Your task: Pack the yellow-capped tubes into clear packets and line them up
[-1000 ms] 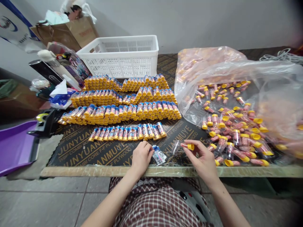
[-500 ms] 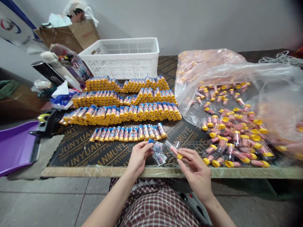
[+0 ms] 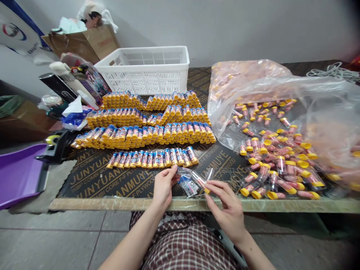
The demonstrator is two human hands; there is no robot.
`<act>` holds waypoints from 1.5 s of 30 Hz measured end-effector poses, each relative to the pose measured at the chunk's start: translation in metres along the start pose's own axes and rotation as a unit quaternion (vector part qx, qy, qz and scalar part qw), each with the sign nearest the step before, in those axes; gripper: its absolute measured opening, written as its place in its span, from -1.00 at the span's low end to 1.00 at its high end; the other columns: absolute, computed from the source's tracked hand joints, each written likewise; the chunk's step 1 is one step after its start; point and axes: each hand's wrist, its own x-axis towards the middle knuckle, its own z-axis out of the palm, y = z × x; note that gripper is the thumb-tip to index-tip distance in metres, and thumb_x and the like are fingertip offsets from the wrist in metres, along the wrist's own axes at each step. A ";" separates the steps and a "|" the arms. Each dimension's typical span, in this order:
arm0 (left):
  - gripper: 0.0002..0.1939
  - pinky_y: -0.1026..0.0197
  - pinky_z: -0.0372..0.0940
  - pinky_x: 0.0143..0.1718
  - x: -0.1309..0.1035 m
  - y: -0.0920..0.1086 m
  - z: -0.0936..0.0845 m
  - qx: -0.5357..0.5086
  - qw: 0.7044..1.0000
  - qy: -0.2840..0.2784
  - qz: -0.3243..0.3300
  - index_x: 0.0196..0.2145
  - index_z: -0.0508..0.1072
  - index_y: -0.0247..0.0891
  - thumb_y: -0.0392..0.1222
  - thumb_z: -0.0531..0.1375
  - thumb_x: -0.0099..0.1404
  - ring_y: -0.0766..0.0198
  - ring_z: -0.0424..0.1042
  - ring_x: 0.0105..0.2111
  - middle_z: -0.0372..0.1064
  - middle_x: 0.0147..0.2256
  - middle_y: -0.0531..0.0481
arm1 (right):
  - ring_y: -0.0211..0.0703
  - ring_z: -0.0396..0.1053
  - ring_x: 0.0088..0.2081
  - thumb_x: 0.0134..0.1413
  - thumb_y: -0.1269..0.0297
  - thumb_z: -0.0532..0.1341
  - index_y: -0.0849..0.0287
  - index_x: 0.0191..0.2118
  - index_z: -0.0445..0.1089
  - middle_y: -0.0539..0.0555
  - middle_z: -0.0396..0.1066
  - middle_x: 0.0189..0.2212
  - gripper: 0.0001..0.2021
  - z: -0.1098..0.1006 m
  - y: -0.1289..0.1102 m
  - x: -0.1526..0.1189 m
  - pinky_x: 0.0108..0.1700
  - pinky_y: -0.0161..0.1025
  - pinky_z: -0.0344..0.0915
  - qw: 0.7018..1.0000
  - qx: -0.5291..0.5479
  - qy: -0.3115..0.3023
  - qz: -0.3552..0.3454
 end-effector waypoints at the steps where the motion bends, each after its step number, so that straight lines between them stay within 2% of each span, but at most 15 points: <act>1: -0.63 0.35 0.26 -0.48 -0.001 -0.001 0.000 -0.003 1.000 -0.007 0.006 -0.57 0.47 -0.37 0.01 0.41 -0.16 0.43 0.32 -0.58 0.38 -0.61 0.06 | -0.09 0.37 -0.09 0.07 0.48 0.17 0.01 -0.05 0.40 0.11 0.36 -0.13 -0.67 0.001 0.000 0.000 -0.05 -0.11 0.36 1.000 0.003 -0.016 -0.003; 4: -0.67 0.30 0.32 -0.40 -0.008 -0.005 0.000 -0.010 0.998 -0.056 0.002 -0.48 0.48 -0.36 -0.02 0.37 -0.05 0.39 0.38 -0.52 0.43 -0.52 0.02 | -0.11 0.37 -0.07 0.11 0.48 0.13 0.01 -0.02 0.38 0.12 0.34 -0.09 -0.65 0.003 0.001 -0.002 -0.04 -0.14 0.37 0.998 0.020 -0.064 -0.007; 7: -0.68 0.25 0.35 -0.32 -0.015 -0.007 -0.002 -0.012 0.994 -0.104 -0.033 -0.39 0.48 -0.36 -0.12 0.39 -0.06 0.35 0.42 -0.47 0.46 -0.47 0.00 | -0.15 0.38 -0.08 0.14 0.52 0.09 -0.01 -0.04 0.40 0.11 0.34 -0.10 -0.65 0.005 0.006 -0.005 -0.07 -0.20 0.38 0.996 0.031 -0.085 -0.015; 12: -0.67 0.28 0.35 -0.32 -0.016 -0.008 -0.008 -0.020 0.993 -0.107 -0.051 -0.36 0.48 -0.38 -0.18 0.41 -0.09 0.36 0.42 -0.43 0.48 -0.40 -0.05 | -0.18 0.41 -0.16 0.09 0.54 0.12 0.04 -0.08 0.43 0.10 0.38 -0.18 -0.67 0.006 0.011 -0.006 -0.14 -0.24 0.40 0.994 0.036 -0.097 -0.045; 16: -0.65 0.26 0.36 -0.31 -0.016 -0.007 -0.009 -0.028 0.991 -0.116 -0.060 -0.34 0.48 -0.39 -0.18 0.41 -0.09 0.34 0.43 -0.43 0.49 -0.39 -0.06 | -0.17 0.41 -0.18 0.07 0.56 0.13 0.07 -0.08 0.41 0.11 0.39 -0.20 -0.66 0.008 0.011 -0.008 -0.16 -0.24 0.41 0.994 0.032 -0.076 -0.070; 19: -0.63 0.29 0.35 -0.33 -0.022 -0.005 -0.007 -0.016 0.986 -0.146 -0.074 -0.32 0.49 -0.41 -0.19 0.42 -0.10 0.33 0.44 -0.43 0.49 -0.39 -0.08 | -0.15 0.39 -0.16 0.04 0.57 0.15 0.05 -0.01 0.36 0.11 0.36 -0.20 -0.60 0.011 0.013 -0.008 -0.14 -0.21 0.40 0.996 0.005 -0.044 -0.076; 23: -0.64 0.32 0.34 -0.38 -0.030 -0.002 -0.004 0.039 0.975 -0.196 -0.099 -0.32 0.50 -0.42 -0.15 0.40 -0.06 0.35 0.44 -0.46 0.50 -0.40 -0.10 | 0.02 0.24 0.06 -0.04 0.53 0.19 0.03 0.17 0.15 0.19 0.18 0.06 -0.39 0.011 0.016 -0.002 0.03 0.00 0.32 0.998 -0.019 -0.029 -0.058; 27: -0.68 0.34 0.32 -0.45 -0.032 0.000 -0.003 0.081 0.962 -0.232 -0.122 -0.44 0.47 -0.42 -0.10 0.39 -0.05 0.37 0.42 -0.52 0.46 -0.49 -0.05 | 0.12 0.02 0.24 -0.17 0.54 0.15 0.05 0.24 -0.02 0.19 -0.08 0.26 -0.23 0.008 0.013 0.006 0.13 0.10 0.22 0.991 0.057 -0.110 -0.043; 31: -0.65 0.34 0.32 -0.45 -0.034 -0.002 -0.002 0.102 0.946 -0.268 -0.151 -0.40 0.47 -0.40 -0.08 0.39 -0.05 0.39 0.41 -0.54 0.45 -0.51 -0.01 | 0.07 0.10 0.21 -0.24 0.55 0.10 0.07 0.26 -0.06 0.17 0.05 0.22 -0.17 0.007 0.011 0.008 0.17 0.06 0.18 0.978 0.104 -0.176 -0.039; 34: -0.65 0.34 0.32 -0.45 -0.036 -0.003 -0.001 0.108 0.944 -0.269 -0.155 -0.41 0.45 -0.40 -0.07 0.39 -0.05 0.39 0.40 -0.54 0.43 -0.51 -0.01 | 0.04 0.16 0.17 -0.27 0.56 0.10 0.06 0.25 -0.04 0.15 0.13 0.16 -0.17 0.009 0.013 0.006 0.17 0.02 0.19 0.978 0.117 -0.171 -0.034; 45: -0.65 0.35 0.31 -0.47 -0.039 -0.003 -0.001 0.095 0.950 -0.255 -0.157 -0.44 0.43 -0.40 -0.08 0.39 -0.06 0.40 0.39 -0.54 0.42 -0.52 -0.01 | 0.02 0.21 0.13 -0.30 0.58 0.10 0.06 0.24 -0.04 0.16 0.14 0.15 -0.15 0.014 0.011 0.005 0.14 -0.04 0.24 0.977 0.154 -0.144 -0.024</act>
